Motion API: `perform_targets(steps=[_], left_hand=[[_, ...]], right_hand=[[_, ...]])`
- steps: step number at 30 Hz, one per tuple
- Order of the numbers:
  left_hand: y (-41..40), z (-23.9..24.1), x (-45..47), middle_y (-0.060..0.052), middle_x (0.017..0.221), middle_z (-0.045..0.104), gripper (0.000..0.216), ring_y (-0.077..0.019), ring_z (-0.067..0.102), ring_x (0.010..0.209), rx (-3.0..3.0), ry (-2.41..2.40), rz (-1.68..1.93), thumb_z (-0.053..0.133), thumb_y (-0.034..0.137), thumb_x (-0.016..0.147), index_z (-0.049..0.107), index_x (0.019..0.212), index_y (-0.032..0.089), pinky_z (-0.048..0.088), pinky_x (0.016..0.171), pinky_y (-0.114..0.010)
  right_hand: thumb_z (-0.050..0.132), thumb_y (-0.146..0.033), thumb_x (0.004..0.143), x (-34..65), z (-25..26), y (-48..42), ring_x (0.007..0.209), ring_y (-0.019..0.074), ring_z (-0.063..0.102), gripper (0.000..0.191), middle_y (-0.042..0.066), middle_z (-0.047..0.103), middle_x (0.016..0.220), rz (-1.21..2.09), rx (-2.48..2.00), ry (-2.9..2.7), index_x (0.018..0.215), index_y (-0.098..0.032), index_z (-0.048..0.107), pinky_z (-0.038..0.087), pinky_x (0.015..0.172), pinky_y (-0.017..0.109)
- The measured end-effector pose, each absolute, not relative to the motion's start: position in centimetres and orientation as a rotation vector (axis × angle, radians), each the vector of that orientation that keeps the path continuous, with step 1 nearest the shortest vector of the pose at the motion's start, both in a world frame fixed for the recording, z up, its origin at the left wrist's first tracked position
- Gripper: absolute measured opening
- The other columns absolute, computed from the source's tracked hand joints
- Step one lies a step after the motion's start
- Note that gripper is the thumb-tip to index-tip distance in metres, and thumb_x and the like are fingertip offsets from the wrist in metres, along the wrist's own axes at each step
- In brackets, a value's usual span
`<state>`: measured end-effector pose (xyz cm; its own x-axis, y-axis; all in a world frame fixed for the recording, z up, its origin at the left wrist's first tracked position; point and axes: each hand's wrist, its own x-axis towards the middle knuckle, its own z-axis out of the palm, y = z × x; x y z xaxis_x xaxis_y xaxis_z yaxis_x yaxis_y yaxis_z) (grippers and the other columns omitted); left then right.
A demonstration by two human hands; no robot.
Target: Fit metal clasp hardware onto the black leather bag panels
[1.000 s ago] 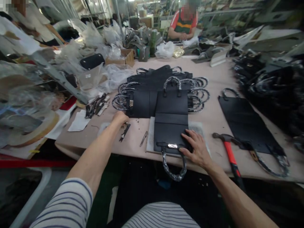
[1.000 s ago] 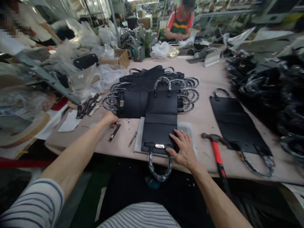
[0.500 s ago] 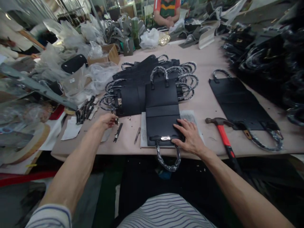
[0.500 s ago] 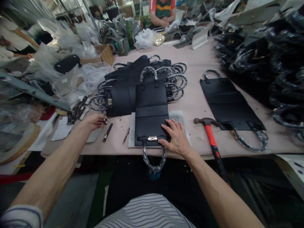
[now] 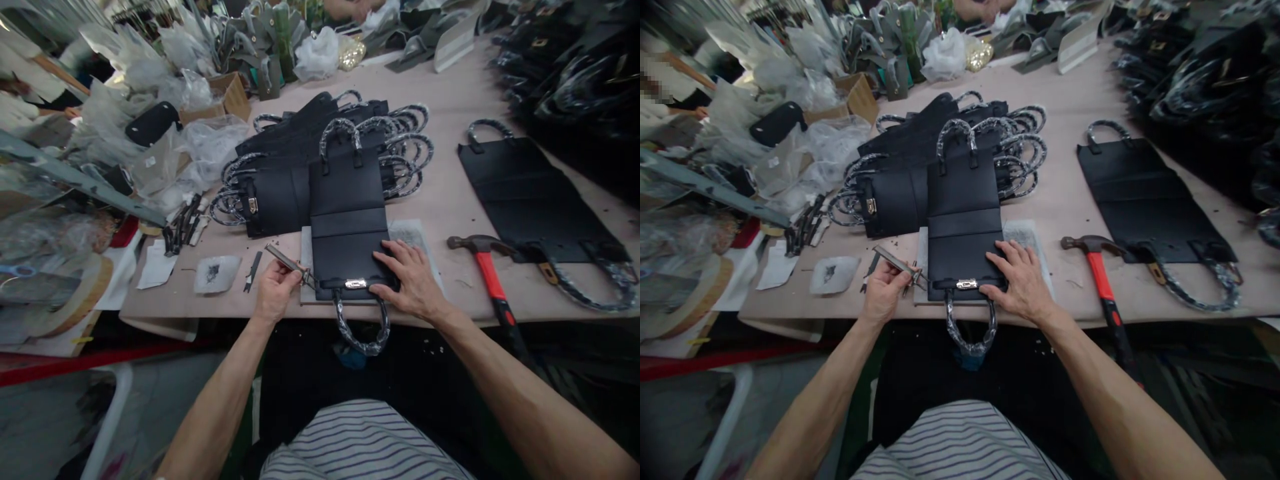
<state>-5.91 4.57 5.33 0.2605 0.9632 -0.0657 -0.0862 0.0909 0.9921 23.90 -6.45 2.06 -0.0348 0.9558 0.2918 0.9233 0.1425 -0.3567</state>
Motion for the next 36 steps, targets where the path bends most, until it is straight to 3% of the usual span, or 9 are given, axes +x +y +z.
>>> perform_targets(steps=[5,12,25,36], left_hand=[[3.7,5.1,-4.9,-0.01,0.107,0.075,0.024,-0.0202,0.071,0.097,1.508,0.894,0.985,0.072,0.029,0.085,0.067,0.105,0.016,0.057,0.087,-0.031],[2.8,3.7,-4.9,-0.011,0.116,0.072,0.023,-0.0232,0.069,0.11,1.503,0.778,1.019,0.071,0.024,0.088,0.065,0.109,0.017,0.055,0.101,-0.038],[2.4,3.2,-4.6,-0.01,0.114,0.073,0.021,-0.025,0.073,0.104,1.366,0.77,1.08,0.074,0.034,0.089,0.065,0.1,0.019,0.059,0.097,-0.042],[2.3,2.6,-4.5,-0.01,0.114,0.072,0.016,-0.0259,0.071,0.108,1.454,0.731,1.074,0.073,0.03,0.09,0.067,0.101,0.02,0.055,0.101,-0.046]], right_hand=[[0.054,-0.067,0.09,23.8,2.2,-6.4,0.145,0.0415,0.031,0.07,0.015,0.042,0.154,0.091,-1.802,-1.968,0.142,-0.02,0.054,0.023,0.117,0.064],[0.056,-0.065,0.09,23.8,2.2,-6.4,0.144,0.0406,0.032,0.068,0.014,0.041,0.155,0.093,-1.808,-1.968,0.142,-0.022,0.053,0.023,0.117,0.063],[0.054,-0.066,0.09,23.7,2.4,-6.3,0.143,0.0414,0.033,0.069,0.013,0.041,0.155,0.114,-1.816,-1.969,0.144,-0.023,0.052,0.024,0.117,0.063],[0.053,-0.068,0.09,23.7,2.5,-6.4,0.144,0.0412,0.032,0.07,0.013,0.041,0.155,0.123,-1.827,-1.971,0.145,-0.022,0.052,0.023,0.117,0.063]])
